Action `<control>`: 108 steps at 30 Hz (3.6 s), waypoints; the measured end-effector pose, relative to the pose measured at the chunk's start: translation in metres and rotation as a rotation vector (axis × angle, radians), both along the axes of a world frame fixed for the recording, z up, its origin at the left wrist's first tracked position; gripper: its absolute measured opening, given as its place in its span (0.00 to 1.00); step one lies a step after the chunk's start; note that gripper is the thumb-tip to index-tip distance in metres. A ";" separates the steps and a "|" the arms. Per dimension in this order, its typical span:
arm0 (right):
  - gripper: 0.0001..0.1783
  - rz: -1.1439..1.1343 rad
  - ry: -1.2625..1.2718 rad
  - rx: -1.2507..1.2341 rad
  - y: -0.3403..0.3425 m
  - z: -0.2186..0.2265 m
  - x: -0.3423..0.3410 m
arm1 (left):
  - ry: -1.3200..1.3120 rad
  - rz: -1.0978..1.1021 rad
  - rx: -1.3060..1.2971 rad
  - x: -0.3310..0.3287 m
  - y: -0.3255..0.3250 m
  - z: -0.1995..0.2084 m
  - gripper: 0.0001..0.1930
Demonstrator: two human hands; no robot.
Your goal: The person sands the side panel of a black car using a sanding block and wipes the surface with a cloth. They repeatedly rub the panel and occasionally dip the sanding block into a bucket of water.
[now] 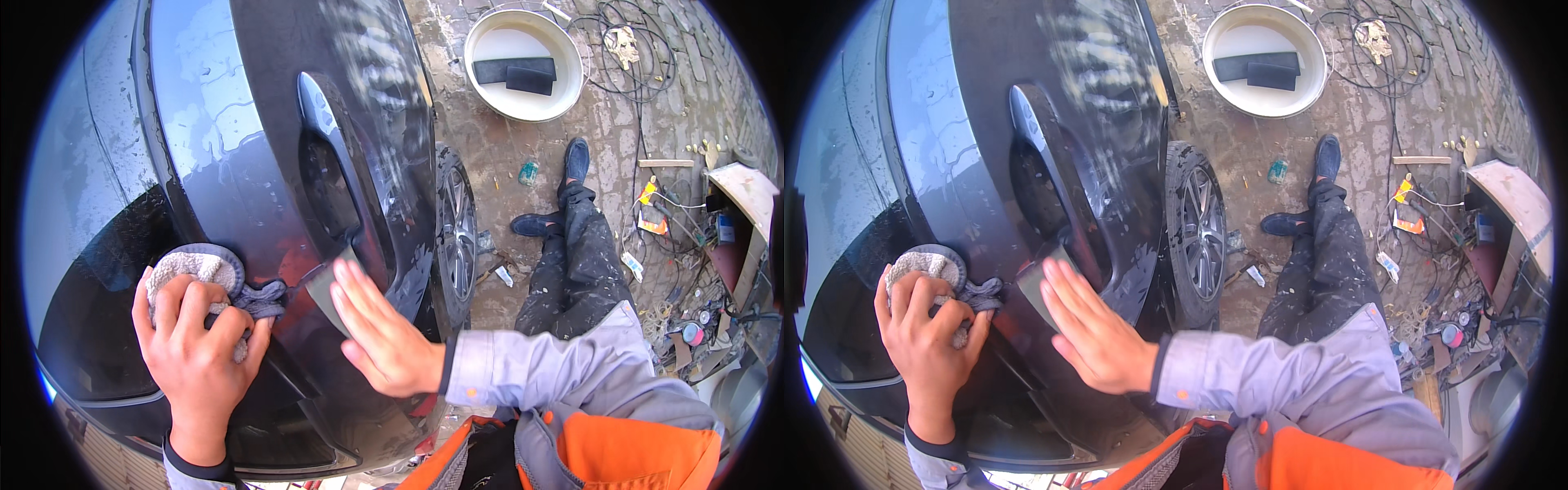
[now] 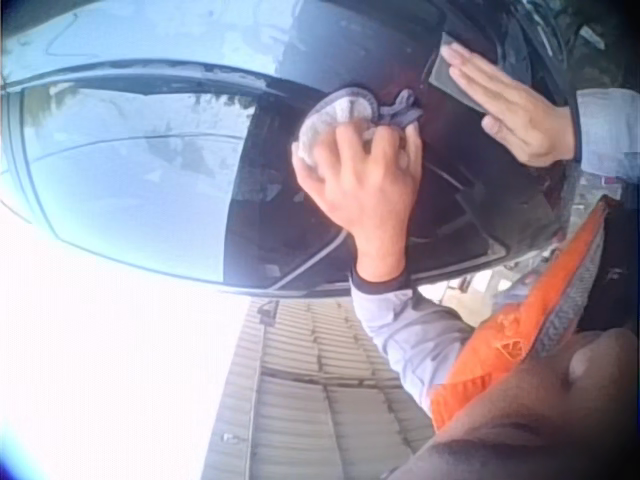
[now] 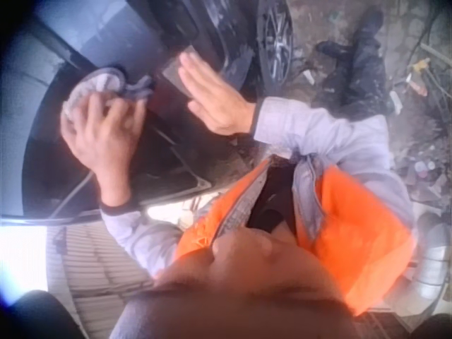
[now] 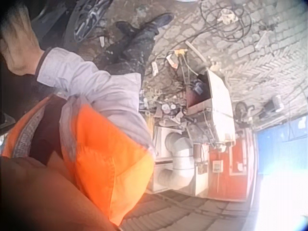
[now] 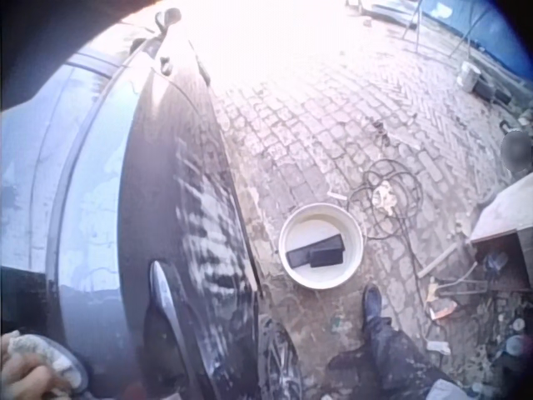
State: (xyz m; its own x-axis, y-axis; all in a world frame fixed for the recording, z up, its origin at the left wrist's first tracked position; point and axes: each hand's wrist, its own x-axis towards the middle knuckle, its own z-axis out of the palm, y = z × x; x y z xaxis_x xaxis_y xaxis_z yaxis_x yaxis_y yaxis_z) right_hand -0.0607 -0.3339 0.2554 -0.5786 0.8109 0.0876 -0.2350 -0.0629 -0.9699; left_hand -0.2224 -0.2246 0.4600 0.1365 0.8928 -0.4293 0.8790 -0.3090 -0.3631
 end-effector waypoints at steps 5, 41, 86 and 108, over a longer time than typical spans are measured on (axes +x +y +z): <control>0.45 0.013 -0.046 -0.023 0.009 0.001 -0.006 | -0.001 0.008 -0.007 -0.001 -0.001 -0.001 0.14; 0.61 0.087 -0.260 0.089 -0.097 -0.009 0.040 | 0.066 -0.202 -0.006 -0.005 -0.001 0.003 0.32; 0.70 -0.015 -0.240 0.275 -0.119 -0.032 0.043 | -0.215 -0.096 -0.198 0.033 -0.128 0.007 0.14; 0.83 -0.048 -0.349 0.286 -0.130 -0.006 0.051 | -0.184 -0.108 -0.206 0.039 -0.128 0.005 0.15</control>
State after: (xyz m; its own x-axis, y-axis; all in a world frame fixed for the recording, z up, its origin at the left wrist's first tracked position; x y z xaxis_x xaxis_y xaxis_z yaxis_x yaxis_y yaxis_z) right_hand -0.0092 -0.4634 0.2492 -0.5756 0.8091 0.1184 0.1132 0.2222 -0.9684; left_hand -0.1834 -0.3530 0.4651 0.3178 0.7658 -0.5590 0.8825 -0.4545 -0.1209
